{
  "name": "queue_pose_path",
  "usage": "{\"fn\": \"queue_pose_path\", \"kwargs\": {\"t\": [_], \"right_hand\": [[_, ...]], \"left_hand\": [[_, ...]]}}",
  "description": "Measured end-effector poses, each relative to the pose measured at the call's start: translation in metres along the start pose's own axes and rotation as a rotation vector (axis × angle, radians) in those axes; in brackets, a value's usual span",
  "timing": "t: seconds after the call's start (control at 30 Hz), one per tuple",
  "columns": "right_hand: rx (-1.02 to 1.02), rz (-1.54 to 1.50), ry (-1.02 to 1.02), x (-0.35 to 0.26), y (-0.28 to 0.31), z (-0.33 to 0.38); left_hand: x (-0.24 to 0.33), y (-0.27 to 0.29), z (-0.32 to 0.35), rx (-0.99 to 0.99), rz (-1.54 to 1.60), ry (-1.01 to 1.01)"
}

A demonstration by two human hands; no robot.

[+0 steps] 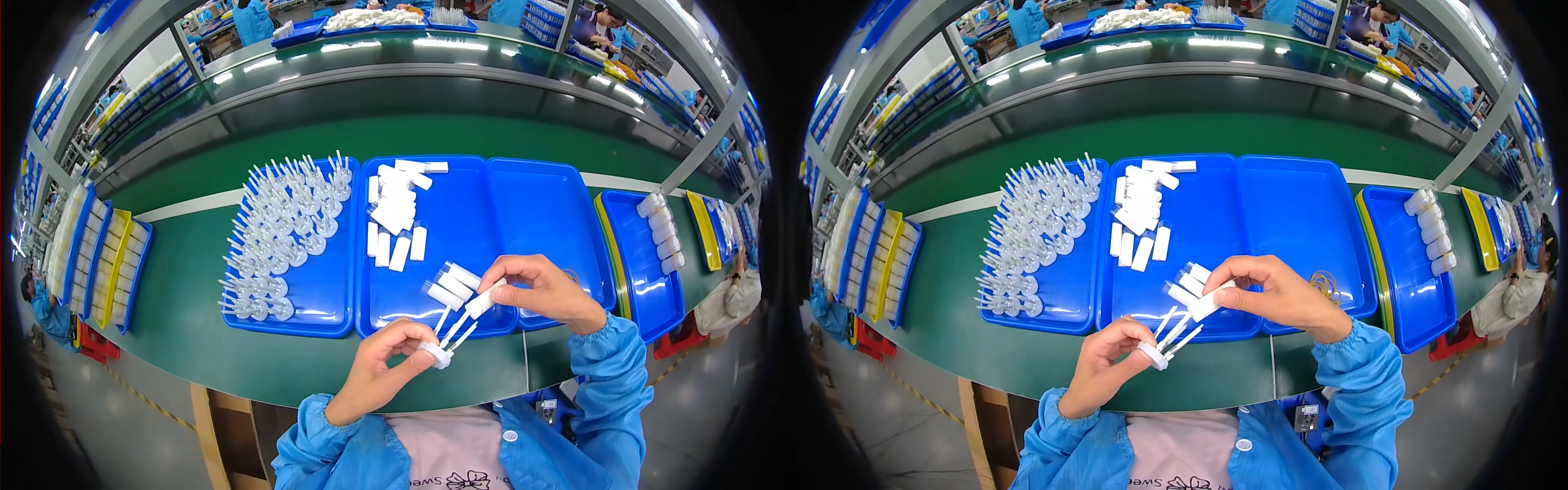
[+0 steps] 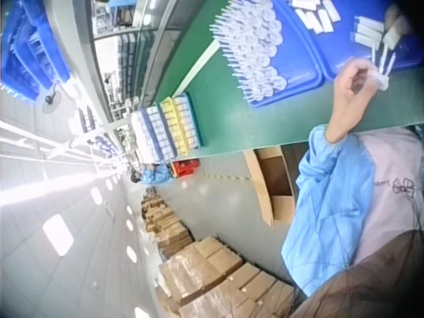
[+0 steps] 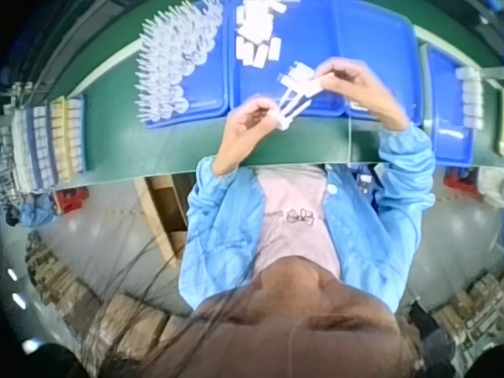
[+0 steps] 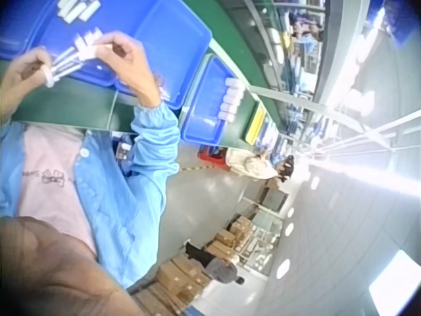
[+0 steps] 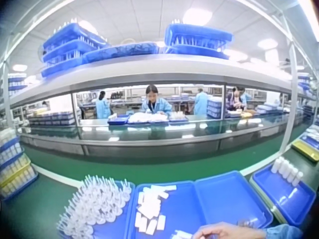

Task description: Assembling plastic medical swab components into sets and securing them with rubber bands.

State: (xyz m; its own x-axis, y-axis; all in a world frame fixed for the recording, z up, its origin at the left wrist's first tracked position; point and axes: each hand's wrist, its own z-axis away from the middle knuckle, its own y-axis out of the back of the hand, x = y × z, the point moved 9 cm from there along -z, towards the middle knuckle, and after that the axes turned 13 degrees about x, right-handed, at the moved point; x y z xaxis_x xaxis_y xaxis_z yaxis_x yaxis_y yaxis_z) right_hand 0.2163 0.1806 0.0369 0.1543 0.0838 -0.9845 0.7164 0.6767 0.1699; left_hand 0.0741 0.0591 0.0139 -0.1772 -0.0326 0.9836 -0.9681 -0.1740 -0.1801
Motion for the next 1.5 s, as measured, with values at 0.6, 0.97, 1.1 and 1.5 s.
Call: {"fn": "queue_pose_path", "kwargs": {"t": [0.6, 0.97, 1.1, 1.5], "right_hand": [[-0.120, 0.274, 0.192, -0.023, -0.009, 0.003], [-0.101, 0.146, 0.129, -0.013, -0.038, 0.020], [-0.099, 0.240, 0.175, -0.020, -0.037, 0.022], [0.005, 0.222, 0.328, -0.027, -0.008, -0.022]], "left_hand": [[-0.003, -0.001, -0.006, -0.042, -0.150, -0.047], [-0.008, -0.012, -0.004, 0.040, -0.213, -0.110], [-0.003, -0.015, -0.004, 0.047, -0.237, -0.148], [-0.012, 0.010, -0.004, 0.049, -0.189, -0.099]]}}
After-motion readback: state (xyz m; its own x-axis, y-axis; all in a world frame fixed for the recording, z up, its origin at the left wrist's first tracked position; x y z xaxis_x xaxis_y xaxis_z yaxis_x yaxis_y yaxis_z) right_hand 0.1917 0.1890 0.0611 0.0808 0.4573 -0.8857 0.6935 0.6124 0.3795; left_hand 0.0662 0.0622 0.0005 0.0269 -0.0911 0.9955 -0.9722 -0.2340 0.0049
